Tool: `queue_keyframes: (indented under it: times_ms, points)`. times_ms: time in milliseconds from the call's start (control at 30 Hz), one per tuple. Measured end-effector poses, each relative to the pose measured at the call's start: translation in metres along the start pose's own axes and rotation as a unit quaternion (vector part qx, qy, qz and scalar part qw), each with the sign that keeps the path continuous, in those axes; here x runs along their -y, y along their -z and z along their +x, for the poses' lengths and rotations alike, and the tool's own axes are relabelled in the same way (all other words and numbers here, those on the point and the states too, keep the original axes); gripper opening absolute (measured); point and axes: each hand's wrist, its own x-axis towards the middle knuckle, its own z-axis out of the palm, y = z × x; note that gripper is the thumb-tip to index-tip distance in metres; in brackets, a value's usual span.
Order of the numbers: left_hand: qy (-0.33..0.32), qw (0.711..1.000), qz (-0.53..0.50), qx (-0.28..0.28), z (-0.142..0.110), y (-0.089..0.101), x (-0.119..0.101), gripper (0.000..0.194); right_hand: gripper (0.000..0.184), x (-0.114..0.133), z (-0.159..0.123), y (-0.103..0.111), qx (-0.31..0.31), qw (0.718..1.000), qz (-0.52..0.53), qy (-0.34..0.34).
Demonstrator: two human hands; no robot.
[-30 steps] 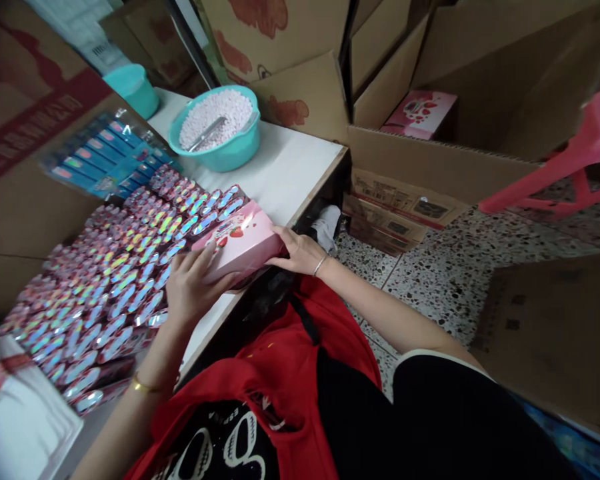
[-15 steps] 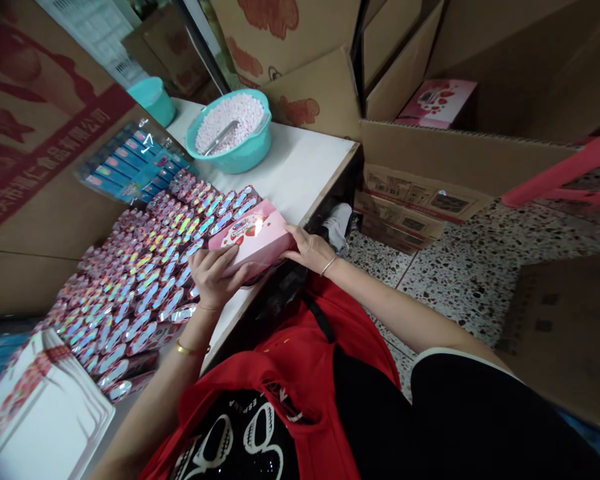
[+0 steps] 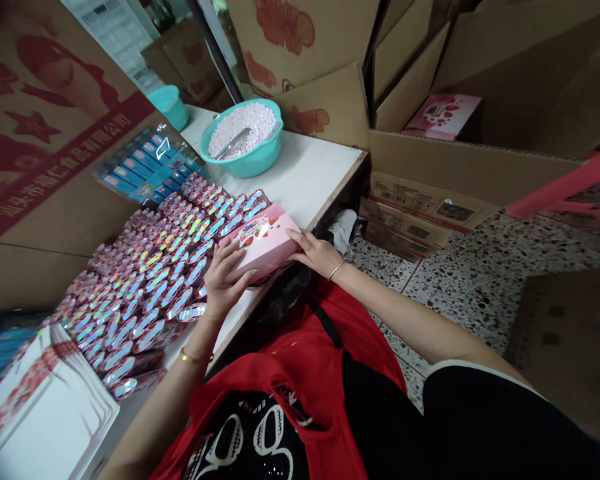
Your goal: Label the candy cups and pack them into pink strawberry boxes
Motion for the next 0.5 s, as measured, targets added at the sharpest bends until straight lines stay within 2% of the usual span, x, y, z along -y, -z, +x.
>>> queue_keyframes:
  times_ms: [100, 233, 400, 500]
  points:
    - [0.032, 0.999, 0.006, -0.020, -0.001, -0.011, 0.001, 0.034, 0.064, -0.002, 0.000, -0.001, 0.000, 1.000, 0.010, -0.004]
    - [0.041, 0.999, 0.003, -0.027, -0.007, -0.024, 0.000, 0.030, 0.059, -0.005, -0.002, -0.003, -0.006, 1.000, 0.010, -0.005]
    - [0.031, 0.998, 0.014, 0.057, -0.023, -0.024, -0.003, 0.038, 0.048, -0.009, -0.003, -0.005, 0.010, 1.000, 0.014, 0.009]
    - [0.013, 0.996, 0.029, 0.084, -0.028, -0.023, -0.001, 0.041, 0.044, -0.012, -0.004, -0.006, 0.016, 1.000, 0.005, 0.006]
